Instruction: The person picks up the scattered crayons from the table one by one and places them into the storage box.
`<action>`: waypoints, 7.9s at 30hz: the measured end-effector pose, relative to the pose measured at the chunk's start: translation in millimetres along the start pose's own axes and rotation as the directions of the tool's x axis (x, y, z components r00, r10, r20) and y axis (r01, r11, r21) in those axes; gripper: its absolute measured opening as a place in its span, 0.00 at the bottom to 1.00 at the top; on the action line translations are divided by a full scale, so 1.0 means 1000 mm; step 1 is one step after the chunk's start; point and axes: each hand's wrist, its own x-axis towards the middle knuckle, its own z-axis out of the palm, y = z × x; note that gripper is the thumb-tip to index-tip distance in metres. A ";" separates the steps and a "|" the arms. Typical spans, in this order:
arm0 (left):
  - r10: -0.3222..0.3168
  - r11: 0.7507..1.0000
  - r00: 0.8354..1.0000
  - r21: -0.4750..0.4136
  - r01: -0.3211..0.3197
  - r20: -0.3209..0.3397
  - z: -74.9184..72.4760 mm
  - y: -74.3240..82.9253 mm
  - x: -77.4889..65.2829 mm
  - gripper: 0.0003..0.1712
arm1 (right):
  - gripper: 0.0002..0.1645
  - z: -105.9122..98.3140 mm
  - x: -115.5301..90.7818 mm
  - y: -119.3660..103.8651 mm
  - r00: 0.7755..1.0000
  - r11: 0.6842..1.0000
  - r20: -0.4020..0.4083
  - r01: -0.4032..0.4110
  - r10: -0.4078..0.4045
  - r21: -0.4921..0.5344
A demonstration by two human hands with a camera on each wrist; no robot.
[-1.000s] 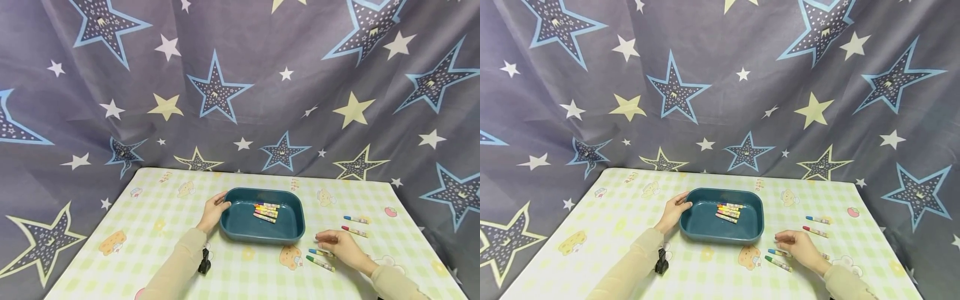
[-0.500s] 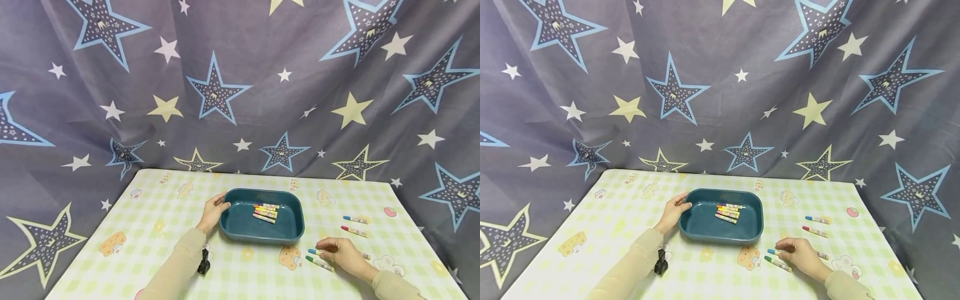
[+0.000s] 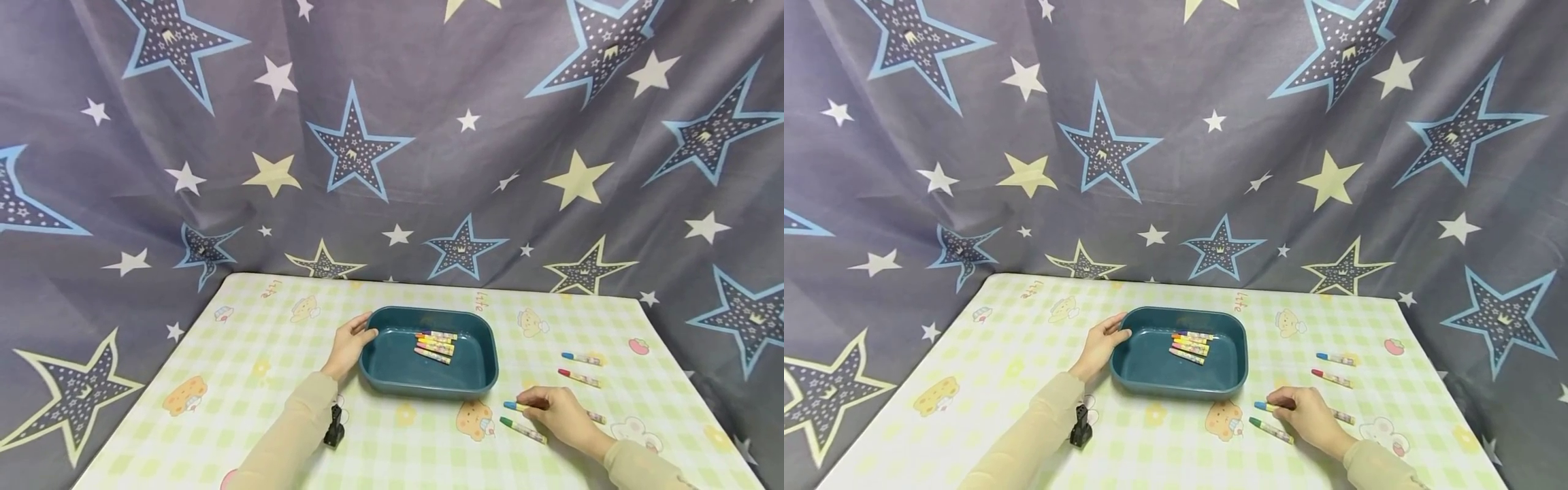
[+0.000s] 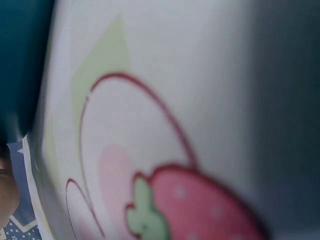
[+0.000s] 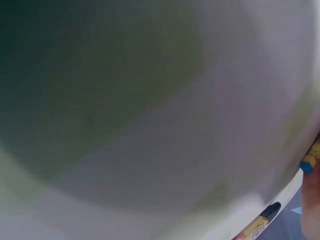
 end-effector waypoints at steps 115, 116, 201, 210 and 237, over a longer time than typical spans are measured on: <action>0.023 1.000 0.998 0.004 -0.023 -0.057 0.003 -0.026 0.014 0.27 | 0.14 -0.012 0.057 -0.072 0.993 0.957 -0.115 0.015 0.019 0.290; 0.015 1.000 0.998 0.003 -0.015 -0.056 0.003 -0.026 0.014 0.27 | 0.14 -0.013 0.051 -0.069 0.992 0.959 -0.125 0.005 0.032 0.282; 0.014 1.000 0.999 -0.010 -0.015 -0.052 0.003 -0.028 0.018 0.27 | 0.14 0.019 0.108 -0.091 0.991 0.965 -0.135 0.033 0.002 0.260; 0.017 1.000 0.999 0.000 -0.017 -0.037 0.000 -0.026 0.016 0.29 | 0.12 0.058 0.135 -0.088 0.991 0.977 -0.121 -0.022 0.049 0.212; 0.015 1.000 0.999 -0.017 -0.015 -0.041 0.002 -0.022 0.019 0.28 | 0.09 0.073 0.144 -0.076 0.987 0.950 0.009 0.154 -0.162 0.272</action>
